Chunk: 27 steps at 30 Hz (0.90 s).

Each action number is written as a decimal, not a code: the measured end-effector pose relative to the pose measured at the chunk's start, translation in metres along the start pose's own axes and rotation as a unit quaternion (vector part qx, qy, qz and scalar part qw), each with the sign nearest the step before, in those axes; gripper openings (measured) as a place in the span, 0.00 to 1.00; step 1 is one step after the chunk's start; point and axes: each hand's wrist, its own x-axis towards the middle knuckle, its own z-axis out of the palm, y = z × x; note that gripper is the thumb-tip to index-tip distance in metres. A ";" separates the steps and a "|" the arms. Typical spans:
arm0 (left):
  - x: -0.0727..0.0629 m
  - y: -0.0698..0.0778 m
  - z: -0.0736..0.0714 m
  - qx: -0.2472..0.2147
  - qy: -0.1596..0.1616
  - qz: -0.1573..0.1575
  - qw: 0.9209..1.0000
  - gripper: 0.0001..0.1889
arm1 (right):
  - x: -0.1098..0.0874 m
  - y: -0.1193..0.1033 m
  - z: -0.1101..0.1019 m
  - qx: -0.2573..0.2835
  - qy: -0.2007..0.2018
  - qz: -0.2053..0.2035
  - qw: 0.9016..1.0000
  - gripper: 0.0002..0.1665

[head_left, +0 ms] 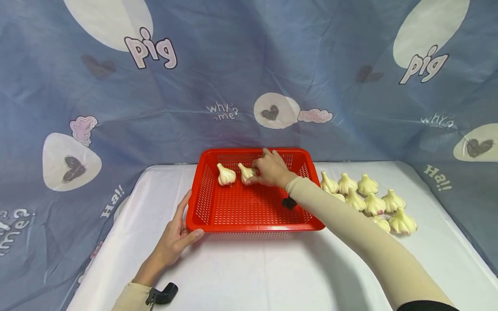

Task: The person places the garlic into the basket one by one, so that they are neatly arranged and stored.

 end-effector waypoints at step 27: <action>-0.001 -0.001 0.000 0.007 -0.005 -0.018 1.000 0.55 | -0.005 -0.005 0.008 -0.025 0.007 0.010 1.000 0.32</action>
